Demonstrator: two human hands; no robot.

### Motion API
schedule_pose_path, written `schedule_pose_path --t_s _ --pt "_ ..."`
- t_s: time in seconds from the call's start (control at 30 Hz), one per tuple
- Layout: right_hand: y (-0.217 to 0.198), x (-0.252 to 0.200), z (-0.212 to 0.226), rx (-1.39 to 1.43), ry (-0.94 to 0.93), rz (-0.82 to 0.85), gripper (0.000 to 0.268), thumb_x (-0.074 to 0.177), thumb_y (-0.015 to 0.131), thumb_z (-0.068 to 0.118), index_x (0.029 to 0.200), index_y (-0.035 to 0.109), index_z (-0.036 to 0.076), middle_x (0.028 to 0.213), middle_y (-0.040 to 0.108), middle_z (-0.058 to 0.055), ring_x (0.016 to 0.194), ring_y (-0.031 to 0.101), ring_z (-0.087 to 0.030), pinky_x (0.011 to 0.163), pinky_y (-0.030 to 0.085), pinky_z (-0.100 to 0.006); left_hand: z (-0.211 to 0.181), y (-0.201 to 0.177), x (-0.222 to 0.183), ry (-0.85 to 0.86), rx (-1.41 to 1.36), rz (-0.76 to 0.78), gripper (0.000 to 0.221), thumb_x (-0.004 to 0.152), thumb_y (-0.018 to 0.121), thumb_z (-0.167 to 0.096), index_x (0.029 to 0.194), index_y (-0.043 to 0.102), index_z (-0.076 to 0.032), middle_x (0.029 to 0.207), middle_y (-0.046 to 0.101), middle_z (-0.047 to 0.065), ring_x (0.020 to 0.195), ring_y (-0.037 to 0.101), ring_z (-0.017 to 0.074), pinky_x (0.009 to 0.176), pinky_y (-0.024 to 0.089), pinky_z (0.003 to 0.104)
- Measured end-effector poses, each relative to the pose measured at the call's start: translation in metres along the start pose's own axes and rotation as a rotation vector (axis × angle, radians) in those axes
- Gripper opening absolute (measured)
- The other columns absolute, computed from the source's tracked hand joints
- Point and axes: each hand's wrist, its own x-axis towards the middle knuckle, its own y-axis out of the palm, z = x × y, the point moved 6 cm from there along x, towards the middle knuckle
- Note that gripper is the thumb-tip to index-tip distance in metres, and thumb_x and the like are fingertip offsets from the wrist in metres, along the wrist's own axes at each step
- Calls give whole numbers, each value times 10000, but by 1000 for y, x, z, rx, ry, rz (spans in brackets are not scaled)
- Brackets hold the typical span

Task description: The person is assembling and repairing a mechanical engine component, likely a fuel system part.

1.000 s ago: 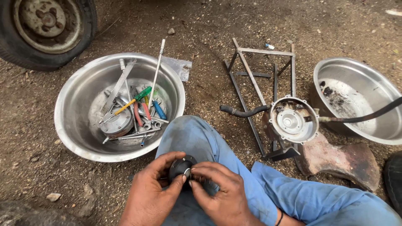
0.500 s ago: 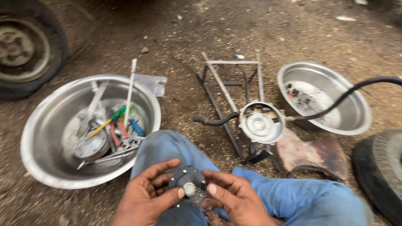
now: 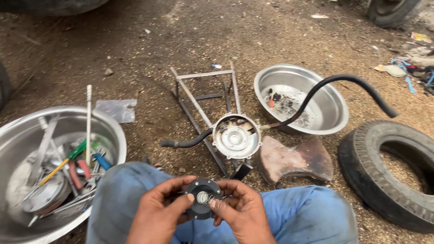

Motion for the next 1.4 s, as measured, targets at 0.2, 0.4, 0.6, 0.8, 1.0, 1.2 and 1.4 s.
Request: schedule_pose_path --t_s 0.2,0.4,0.6,0.8,1.0,1.2,1.4 --pt "-32 5 50 349 69 218 496 865 717 29 1339 627 -84 989 735 -220 809 742 -277 680 632 -415 -26 46 11 -288 -204 64 424 850 688 -96 1271 679 -45 1081 755 130 943 754 257 739 663 442" --pt "-59 17 63 433 1 224 639 853 716 72 1456 517 0 1290 654 -163 1061 673 -264 802 599 -455 -27 122 36 -245 -320 262 439 909 632 -85 1338 611 6 1136 743 167 969 741 246 785 638 408" --pt "-87 33 60 312 -235 248 926 773 840 73 1581 390 28 1356 605 -198 1099 664 -301 811 573 -431 -15 163 52 -323 -427 273 378 904 615 -23 1270 648 64 1134 749 201 923 762 268 730 656 358" --pt "-101 46 65 192 -298 -17 972 692 839 31 1563 408 1 1498 570 -229 1120 656 -277 659 557 -359 -1 166 66 -452 -473 298 341 913 634 -38 1245 657 38 1100 750 166 892 764 238 699 666 354" --pt "-116 72 94 2 -277 -50 863 840 817 122 1607 461 -52 1198 667 -334 904 696 -314 712 615 -410 -56 118 119 19 257 -8 239 945 670 -206 1110 761 -58 950 737 123 743 687 262 654 583 372" --pt "-71 108 149 -754 -63 -184 914 702 826 298 1504 480 27 1082 761 -159 949 737 -209 778 628 -346 -93 86 181 551 837 -114 198 865 724 -136 1051 785 -169 1254 617 106 1252 559 307 1094 417 440" --pt "-66 134 153 -1097 168 -215 836 720 839 431 1414 583 41 914 809 -158 814 793 -204 661 662 -366 -79 93 185 411 931 126 244 865 720 -136 1084 787 -218 1405 538 71 1399 424 281 1210 320 435"
